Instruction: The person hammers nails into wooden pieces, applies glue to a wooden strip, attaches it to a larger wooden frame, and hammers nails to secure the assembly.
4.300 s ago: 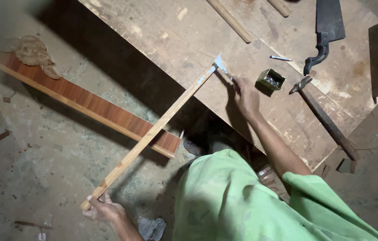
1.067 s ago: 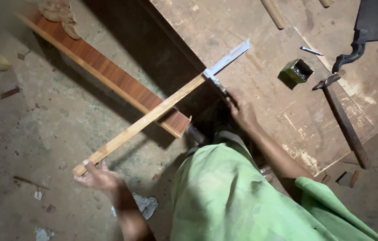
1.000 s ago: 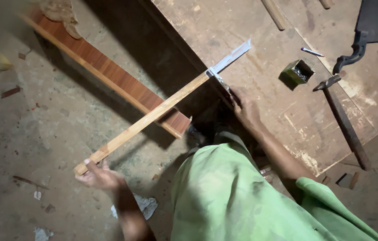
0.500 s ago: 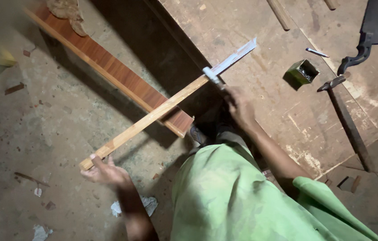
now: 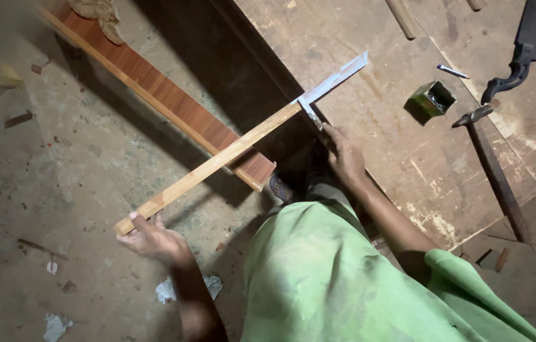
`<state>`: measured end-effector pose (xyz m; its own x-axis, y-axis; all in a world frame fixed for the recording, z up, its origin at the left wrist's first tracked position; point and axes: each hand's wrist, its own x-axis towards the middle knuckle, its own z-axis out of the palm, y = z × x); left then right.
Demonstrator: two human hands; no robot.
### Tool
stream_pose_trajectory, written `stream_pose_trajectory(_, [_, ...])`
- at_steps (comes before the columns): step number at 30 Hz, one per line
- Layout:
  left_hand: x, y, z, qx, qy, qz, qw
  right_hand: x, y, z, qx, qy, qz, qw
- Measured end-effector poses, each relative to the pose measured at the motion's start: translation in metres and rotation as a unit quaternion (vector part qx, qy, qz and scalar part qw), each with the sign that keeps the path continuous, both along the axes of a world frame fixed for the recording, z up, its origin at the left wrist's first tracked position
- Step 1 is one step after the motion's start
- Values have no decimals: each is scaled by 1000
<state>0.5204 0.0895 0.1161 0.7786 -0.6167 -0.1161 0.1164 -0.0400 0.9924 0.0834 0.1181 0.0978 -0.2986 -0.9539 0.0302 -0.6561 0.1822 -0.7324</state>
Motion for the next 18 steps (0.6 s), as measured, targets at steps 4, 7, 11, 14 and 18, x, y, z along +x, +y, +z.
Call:
stream_pose_trajectory(4, [-4,1,2,-21,14,-19,999,5,4,4,-58,-12,49,997])
stream_pose_trajectory(7, [-5,-2,5,-25,19,-19,999,1,-2,4,-15,0,7,1000])
stream_pose_trajectory(11, [-8,-4,8,-21,12,-9,1000,1,-5,-1,-18,11,14,1000])
stream_pose_trajectory(14, [-9,-3,9,-19,4,-17,1000,5,1,-5,-38,-32,74,996])
stream_pose_trajectory(18, [-9,-1,11,-6,9,-10,1000,-3,5,-4,-54,-6,-15,998])
